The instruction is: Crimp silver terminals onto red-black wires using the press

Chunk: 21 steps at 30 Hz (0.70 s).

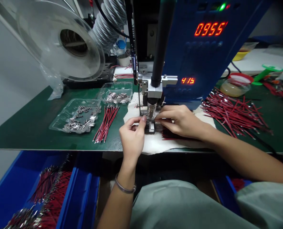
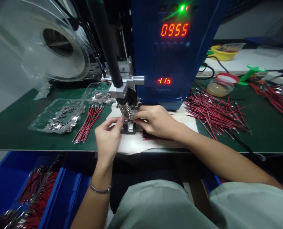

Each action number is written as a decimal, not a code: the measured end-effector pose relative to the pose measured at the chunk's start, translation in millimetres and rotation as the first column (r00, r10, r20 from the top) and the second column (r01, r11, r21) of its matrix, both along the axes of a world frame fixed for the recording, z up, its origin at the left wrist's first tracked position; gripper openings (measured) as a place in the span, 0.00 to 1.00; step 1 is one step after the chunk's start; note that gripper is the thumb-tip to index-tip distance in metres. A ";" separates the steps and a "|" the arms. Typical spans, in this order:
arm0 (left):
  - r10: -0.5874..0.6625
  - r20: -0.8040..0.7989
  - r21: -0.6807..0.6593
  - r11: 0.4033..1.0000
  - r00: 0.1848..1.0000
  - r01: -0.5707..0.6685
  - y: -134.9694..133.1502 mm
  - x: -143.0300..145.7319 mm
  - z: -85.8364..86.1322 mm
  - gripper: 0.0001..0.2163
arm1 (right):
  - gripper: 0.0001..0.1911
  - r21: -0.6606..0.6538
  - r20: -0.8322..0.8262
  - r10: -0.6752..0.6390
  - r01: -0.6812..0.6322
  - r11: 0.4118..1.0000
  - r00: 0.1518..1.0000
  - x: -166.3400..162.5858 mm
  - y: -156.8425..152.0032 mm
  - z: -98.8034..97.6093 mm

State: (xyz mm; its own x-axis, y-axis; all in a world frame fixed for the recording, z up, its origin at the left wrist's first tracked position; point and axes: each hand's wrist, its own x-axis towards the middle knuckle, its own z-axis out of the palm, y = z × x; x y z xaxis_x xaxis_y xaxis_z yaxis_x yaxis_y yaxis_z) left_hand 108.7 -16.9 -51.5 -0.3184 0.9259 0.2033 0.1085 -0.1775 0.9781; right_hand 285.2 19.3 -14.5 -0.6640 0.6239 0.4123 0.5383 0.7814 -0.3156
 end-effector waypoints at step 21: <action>-0.011 -0.040 0.004 1.000 0.999 0.011 0.4 0.9 -0.5 0.12 | 0.11 0.047 0.018 0.001 -0.002 0.999 1.000 0.6 -0.2 -0.8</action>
State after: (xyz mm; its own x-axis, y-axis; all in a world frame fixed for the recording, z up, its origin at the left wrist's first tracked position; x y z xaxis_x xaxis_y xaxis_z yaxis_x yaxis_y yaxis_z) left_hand 109.6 -16.5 -52.0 -0.2997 0.9285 0.2193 0.1450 -0.1829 0.9724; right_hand 285.8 19.2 -15.2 -0.6722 0.6033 0.4291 0.5424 0.7958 -0.2692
